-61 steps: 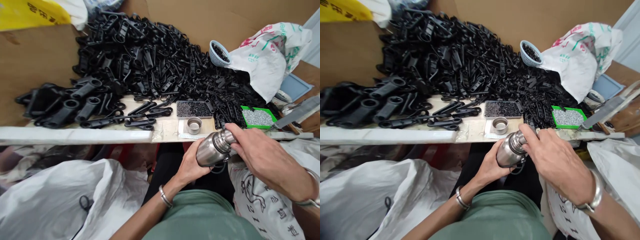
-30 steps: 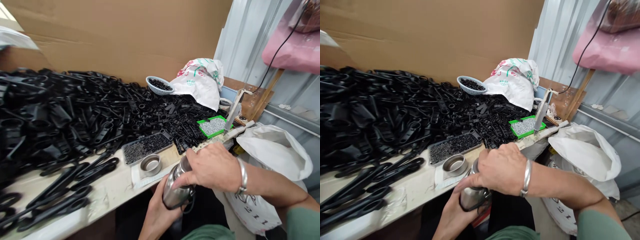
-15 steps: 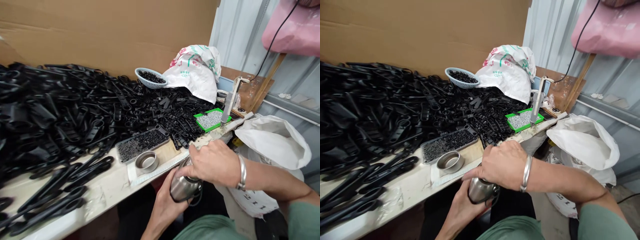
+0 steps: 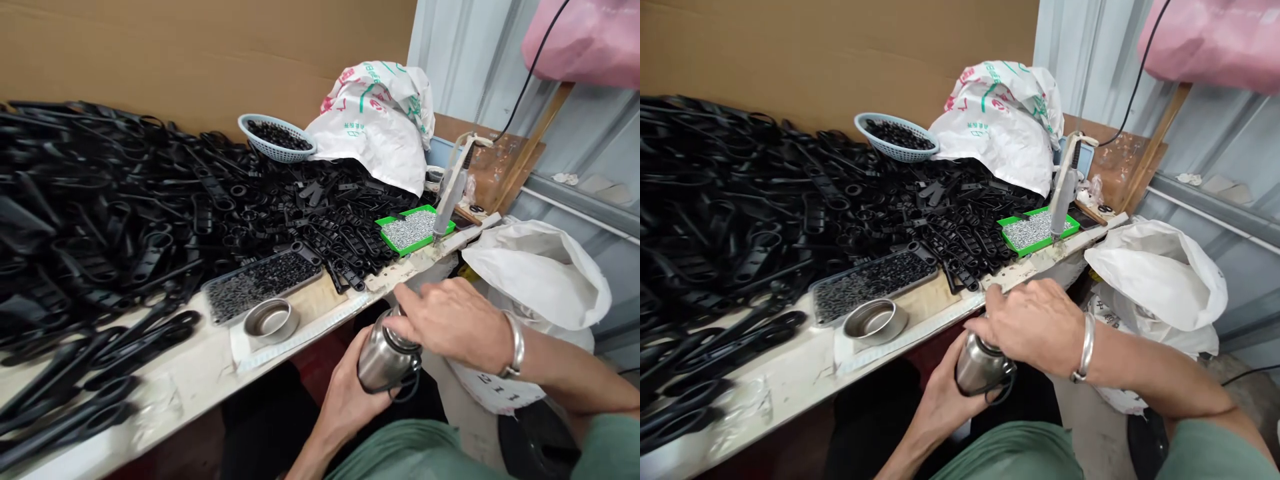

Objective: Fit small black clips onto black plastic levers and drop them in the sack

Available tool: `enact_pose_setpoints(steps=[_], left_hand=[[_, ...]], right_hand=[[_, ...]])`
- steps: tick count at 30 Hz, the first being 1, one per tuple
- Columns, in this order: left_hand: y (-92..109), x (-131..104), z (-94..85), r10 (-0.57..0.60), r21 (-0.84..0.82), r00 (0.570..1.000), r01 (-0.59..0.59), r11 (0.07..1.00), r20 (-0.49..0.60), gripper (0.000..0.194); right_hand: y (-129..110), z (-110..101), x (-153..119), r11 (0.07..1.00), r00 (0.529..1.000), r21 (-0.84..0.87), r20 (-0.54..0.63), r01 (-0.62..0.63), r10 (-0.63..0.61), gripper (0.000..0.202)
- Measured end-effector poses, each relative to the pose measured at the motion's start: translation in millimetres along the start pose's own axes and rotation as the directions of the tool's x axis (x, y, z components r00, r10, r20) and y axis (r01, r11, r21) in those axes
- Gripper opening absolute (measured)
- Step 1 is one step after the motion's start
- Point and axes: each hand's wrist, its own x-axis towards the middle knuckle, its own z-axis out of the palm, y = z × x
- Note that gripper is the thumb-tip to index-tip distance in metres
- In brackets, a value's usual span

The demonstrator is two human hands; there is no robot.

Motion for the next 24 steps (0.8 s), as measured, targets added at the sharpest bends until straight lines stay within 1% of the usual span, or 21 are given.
enact_pose_setpoints(steps=[1,2,3,4,5,6,7,8,9,10,11,12,14,15,17,19,21,22,24], left_hand=[[1,2,2.0,0.002,0.011,1.0,-0.002,1.0,-0.014,0.078],[2,5,2.4,0.01,0.005,1.0,-0.01,1.0,-0.004,0.078],[2,7,1.5,0.02,-0.016,1.0,-0.02,1.0,0.024,0.079],[2,10,-0.4,0.03,-0.046,0.998,-0.027,0.999,0.058,0.081],[2,12,-2.8,0.038,-0.077,0.995,-0.031,0.997,0.09,0.083],[2,14,-5.2,0.046,-0.103,0.992,-0.034,0.994,0.118,0.087],[1,15,-7.2,0.053,-0.123,0.988,-0.035,0.992,0.148,0.091],[1,16,-8.4,0.056,-0.134,0.981,-0.031,0.99,0.187,0.093],[1,17,-8.5,0.058,-0.142,0.973,-0.026,0.989,0.225,0.094],[1,17,-7.5,0.06,-0.151,0.964,-0.022,0.988,0.258,0.094],[2,17,-5.4,0.061,-0.16,0.959,-0.016,0.987,0.278,0.093],[3,17,-2.5,0.059,-0.168,0.957,-0.011,0.986,0.283,0.091],[5,16,4.4,0.058,-0.177,0.968,-0.014,0.984,0.244,0.087],[6,15,7.5,0.055,-0.173,0.975,-0.018,0.985,0.215,0.084],[8,16,11.2,0.044,-0.148,0.986,-0.02,0.989,0.163,0.082],[11,17,11.3,0.034,-0.13,0.99,-0.015,0.991,0.14,0.082],[14,19,9.7,0.029,-0.144,0.988,-0.007,0.99,0.149,0.085],[16,20,9.4,0.03,-0.16,0.987,-0.005,0.987,0.158,0.087],[20,23,11.3,0.038,-0.193,0.984,-0.003,0.981,0.175,0.092]], right_hand=[[2,0,0,0.998,0.998,-0.003,0.008,-0.065,0.065,0.06],[7,-1,-2,0.996,0.996,0.017,0.015,-0.09,0.09,0.064],[14,-3,-3,0.996,0.998,0.057,0.015,-0.066,0.065,0.066],[22,-4,-5,0.994,1.0,0.109,-0.004,0.016,-0.016,0.065],[31,-5,-8,0.977,0.989,0.157,-0.04,0.144,-0.139,0.062],[39,-6,-10,0.936,0.955,0.192,-0.084,0.297,-0.286,0.057],[46,-6,-12,0.873,0.898,0.21,-0.122,0.44,-0.423,0.05],[50,-5,-14,0.81,0.839,0.217,-0.145,0.544,-0.525,0.043],[51,-4,-15,0.774,0.804,0.215,-0.151,0.595,-0.575,0.039],[50,-2,-16,0.776,0.803,0.208,-0.148,0.596,-0.577,0.036],[48,-1,-16,0.804,0.827,0.194,-0.141,0.562,-0.544,0.034],[44,1,-17,0.844,0.861,0.173,-0.132,0.508,-0.491,0.033],[37,2,-20,0.909,0.917,0.13,-0.1,0.397,-0.386,0.03],[36,2,-21,0.924,0.932,0.123,-0.086,0.361,-0.353,0.028],[40,4,-25,0.917,0.933,0.175,-0.102,0.36,-0.346,0.03],[51,12,-28,0.865,0.92,0.318,-0.192,0.387,-0.341,0.047],[63,30,-31,0.763,0.921,0.522,-0.285,0.381,-0.265,0.074],[66,43,-32,0.692,0.931,0.628,-0.302,0.355,-0.204,0.088],[65,76,-33,0.51,0.963,0.819,-0.256,0.265,-0.088,0.11]])
